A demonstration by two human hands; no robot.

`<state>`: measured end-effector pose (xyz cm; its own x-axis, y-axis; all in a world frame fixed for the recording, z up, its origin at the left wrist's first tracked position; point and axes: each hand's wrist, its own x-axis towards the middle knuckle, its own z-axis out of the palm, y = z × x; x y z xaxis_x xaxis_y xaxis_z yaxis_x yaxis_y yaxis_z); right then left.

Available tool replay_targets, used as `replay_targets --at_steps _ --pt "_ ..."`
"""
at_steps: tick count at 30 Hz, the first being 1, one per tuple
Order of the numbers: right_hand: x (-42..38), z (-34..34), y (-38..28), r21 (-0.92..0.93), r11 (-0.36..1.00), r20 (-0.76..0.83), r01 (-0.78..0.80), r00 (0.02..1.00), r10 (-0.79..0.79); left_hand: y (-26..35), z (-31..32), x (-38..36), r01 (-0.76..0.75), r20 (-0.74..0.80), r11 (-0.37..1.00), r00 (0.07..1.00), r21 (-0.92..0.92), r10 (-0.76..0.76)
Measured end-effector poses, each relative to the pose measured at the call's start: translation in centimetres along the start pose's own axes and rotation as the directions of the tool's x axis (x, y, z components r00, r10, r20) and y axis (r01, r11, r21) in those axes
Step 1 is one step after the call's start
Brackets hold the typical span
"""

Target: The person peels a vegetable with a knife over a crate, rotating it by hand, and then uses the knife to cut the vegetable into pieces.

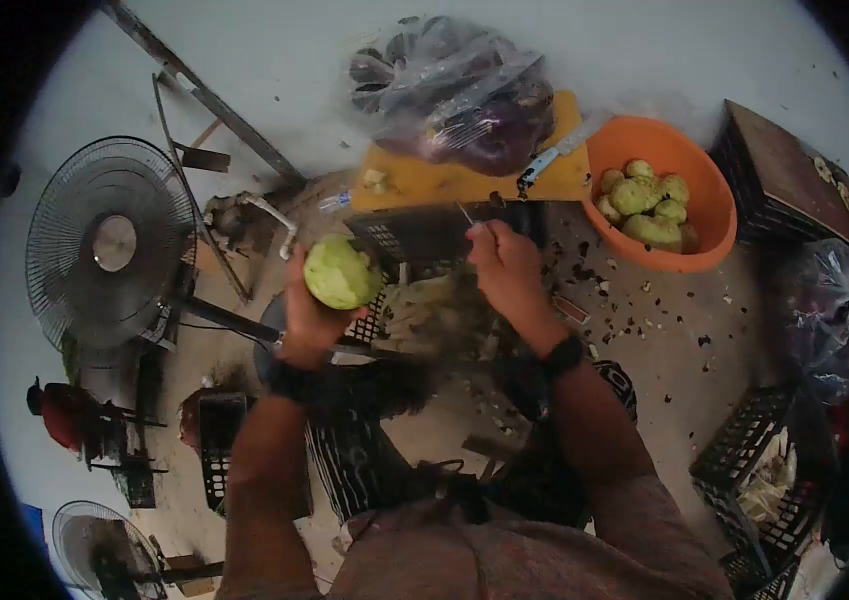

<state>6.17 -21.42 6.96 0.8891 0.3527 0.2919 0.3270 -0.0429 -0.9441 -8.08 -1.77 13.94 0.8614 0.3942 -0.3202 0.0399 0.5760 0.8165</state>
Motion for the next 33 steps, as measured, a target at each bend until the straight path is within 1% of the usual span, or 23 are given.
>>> replay_targets --at_steps 5,6,9,10,11,12,13,14,15,17,19,20,21,22,23,24,25,26,27,29,30,32,33 --pt "0.5 1.4 0.8 -0.045 0.993 -0.058 0.104 0.993 -0.107 5.8 2.9 -3.8 -0.111 0.025 0.986 0.994 0.125 0.108" --pt "0.6 1.8 1.0 -0.041 0.993 -0.055 0.110 0.992 -0.112 6.9 3.4 -4.2 -0.110 0.134 0.982 0.987 0.152 0.090" --pt "0.8 2.6 1.3 -0.109 0.988 -0.050 0.106 0.992 -0.112 8.0 3.6 -3.6 -0.063 0.251 0.980 0.968 0.191 0.014" --pt "0.8 2.3 0.8 0.001 1.000 0.040 0.003 0.999 -0.004 7.6 4.5 -3.2 -0.081 0.122 0.977 0.991 0.199 0.057" --pt "0.8 2.0 0.5 0.098 0.989 0.137 -0.110 0.986 0.096 7.0 4.7 -2.5 -0.083 0.132 0.978 0.990 0.193 0.059" --pt "0.7 1.8 0.4 0.087 0.991 0.134 -0.102 0.987 0.090 6.2 4.5 -1.8 -0.054 0.148 0.980 0.989 0.191 0.026" --pt "0.8 1.6 0.2 0.162 0.962 0.196 -0.219 0.963 0.187 5.4 4.3 -1.1 -0.034 0.163 0.982 0.987 0.186 0.003" --pt "0.9 1.7 -0.1 0.230 0.914 0.265 -0.333 0.926 0.270 4.2 4.3 -0.2 -0.011 0.099 0.977 0.995 0.212 -0.010" --pt "1.0 1.7 -0.1 0.229 0.922 0.263 -0.311 0.932 0.249 3.1 4.4 0.9 0.010 0.035 0.971 0.999 0.240 -0.019" --pt "0.9 1.7 0.3 0.372 0.823 0.298 -0.429 0.895 0.332 1.5 4.7 2.7 -0.007 0.248 0.932 0.965 0.363 -0.090" --pt "0.9 2.4 3.7 0.358 0.869 0.272 -0.343 0.928 0.254 -1.4 3.3 6.2 -0.110 0.268 0.840 0.962 0.531 -0.043" --pt "1.1 2.6 5.0 0.336 0.901 0.269 -0.276 0.944 0.189 -2.0 3.7 6.8 -0.115 0.283 0.848 0.958 0.517 -0.042" --pt "1.2 2.1 4.1 0.315 0.908 0.266 -0.276 0.944 0.194 -2.5 4.2 7.0 -0.128 0.258 0.789 0.965 0.601 -0.040" --pt "1.0 1.1 2.0 0.178 0.949 0.271 -0.259 0.940 0.206 -3.1 4.1 7.2 -0.136 0.232 0.723 0.972 0.677 -0.035" --pt "0.9 0.7 1.1 0.036 0.970 0.275 -0.242 0.935 0.224 -3.7 3.4 7.6 -0.130 0.237 0.740 0.971 0.660 -0.042" --pt "0.8 0.5 1.9 0.011 0.969 0.270 -0.247 0.934 0.235 -4.3 2.5 8.2 -0.166 0.288 0.809 0.958 0.565 -0.005" --pt "0.9 -0.2 3.4 0.097 0.926 0.266 -0.364 0.906 0.329 -5.4 2.0 9.1 -0.186 0.341 0.881 0.940 0.435 0.030" --pt "1.0 -0.8 4.2 0.208 0.862 0.278 -0.462 0.873 0.401 -5.9 1.7 9.0 -0.076 0.340 0.964 0.940 0.254 -0.015" --pt "0.7 -0.8 3.7 0.179 0.866 0.276 -0.467 0.869 0.411 -6.9 1.4 9.3 -0.068 0.344 0.972 0.939 0.227 -0.015" --pt "-0.2 0.0 1.6 0.607 0.611 0.250 -0.508 0.852 0.459 -8.8 0.8 9.8 0.007 0.426 0.998 0.904 0.069 -0.036" --pt "-0.4 0.0 1.0 0.598 0.611 0.255 -0.519 0.845 0.470 -9.0 1.2 9.3 0.017 0.420 0.998 0.907 0.060 -0.040" --pt "-0.8 0.0 -0.1 0.309 0.839 0.207 -0.448 0.893 0.401 -8.4 2.6 7.8 0.207 0.570 0.975 0.813 -0.084 -0.123" --pt "-1.1 0.1 0.7 0.316 0.838 0.211 -0.446 0.894 0.396 -8.6 2.5 7.6 0.201 0.566 0.976 0.815 -0.079 -0.122"
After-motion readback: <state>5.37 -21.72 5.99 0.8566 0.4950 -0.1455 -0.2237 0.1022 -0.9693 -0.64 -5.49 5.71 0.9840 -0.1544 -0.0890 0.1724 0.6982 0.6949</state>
